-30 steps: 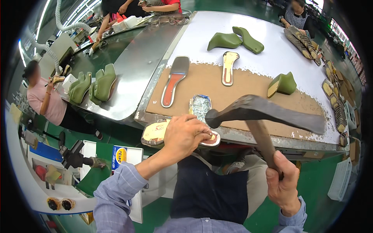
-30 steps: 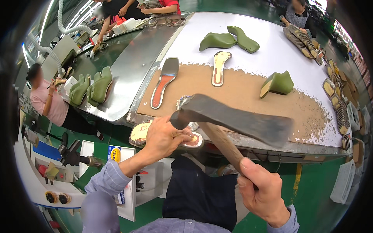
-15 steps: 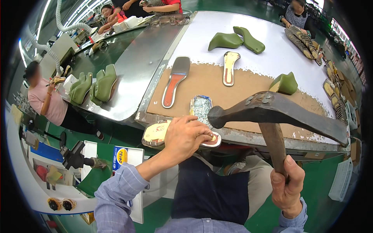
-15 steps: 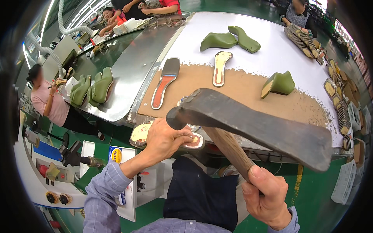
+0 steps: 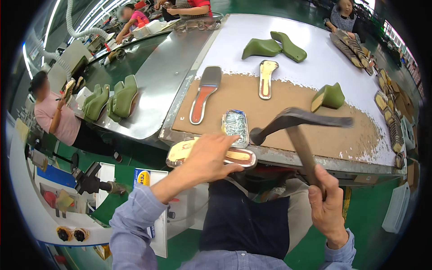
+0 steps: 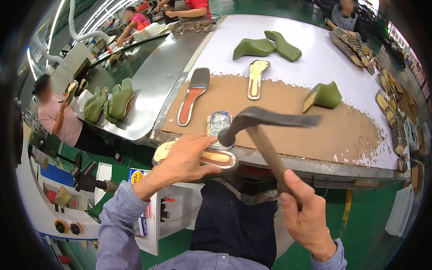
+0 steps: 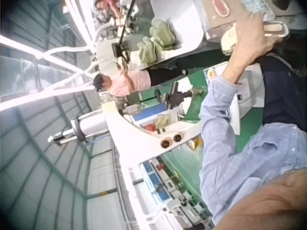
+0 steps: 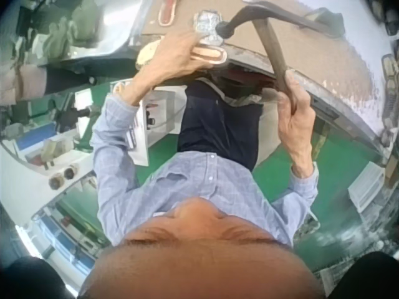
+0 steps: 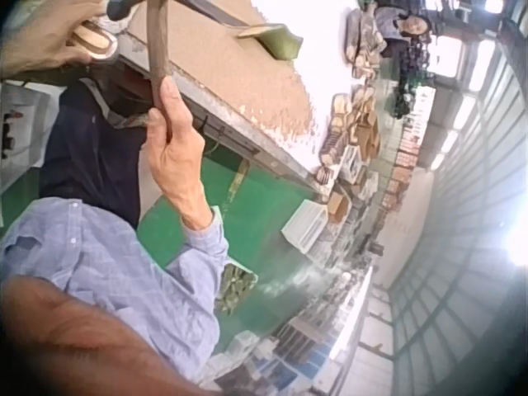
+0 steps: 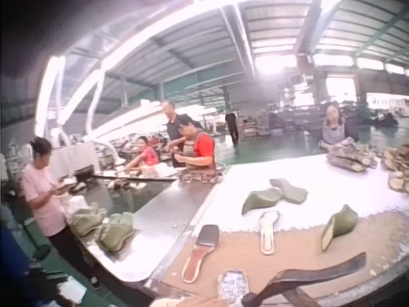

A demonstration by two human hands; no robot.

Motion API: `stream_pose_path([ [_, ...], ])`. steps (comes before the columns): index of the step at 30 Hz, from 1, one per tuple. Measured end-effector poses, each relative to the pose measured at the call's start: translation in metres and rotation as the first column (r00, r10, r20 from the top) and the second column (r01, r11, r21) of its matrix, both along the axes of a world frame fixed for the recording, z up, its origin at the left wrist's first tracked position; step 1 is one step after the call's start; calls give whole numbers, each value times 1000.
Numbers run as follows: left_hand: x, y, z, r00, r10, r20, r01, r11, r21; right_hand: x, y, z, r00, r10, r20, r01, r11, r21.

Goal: The person assembles green slipper uppers onto insoles at a factory workstation. They repeatedly pick up a slipper upper and an insole, align them, and use a hammer to drive staples from a foil-wrapped pack into the insole to secure the upper. Completed units are placed on a metal tray to the left.

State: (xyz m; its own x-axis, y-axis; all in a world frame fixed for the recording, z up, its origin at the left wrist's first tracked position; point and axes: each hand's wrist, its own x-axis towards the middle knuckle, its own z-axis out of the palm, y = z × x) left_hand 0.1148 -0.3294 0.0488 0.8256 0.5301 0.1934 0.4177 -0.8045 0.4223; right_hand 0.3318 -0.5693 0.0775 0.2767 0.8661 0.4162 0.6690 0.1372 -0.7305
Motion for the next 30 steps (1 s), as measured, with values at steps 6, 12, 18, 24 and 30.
stream_pose_path([
  [6, -9, 11, 7, 964, -103, -245, 133, 985, 109, 11, -26, -17, 981, -65, -184, 51, 995, -81],
  [12, -2, 5, 9, 960, -76, -269, 99, 992, 72, 6, -25, -22, 998, -43, -51, 43, 999, -2],
  [18, -4, 4, 9, 966, -40, -256, 53, 998, 45, 3, -22, -5, 1000, -21, 1, 21, 999, -32],
  [24, -8, 6, -1, 980, -52, -193, 65, 996, 59, 6, -24, 5, 995, -94, -12, 91, 916, 390],
  [30, -7, 1, -3, 967, -42, -250, 64, 995, 81, -9, 15, -14, 985, 23, 170, -6, 995, -97],
])
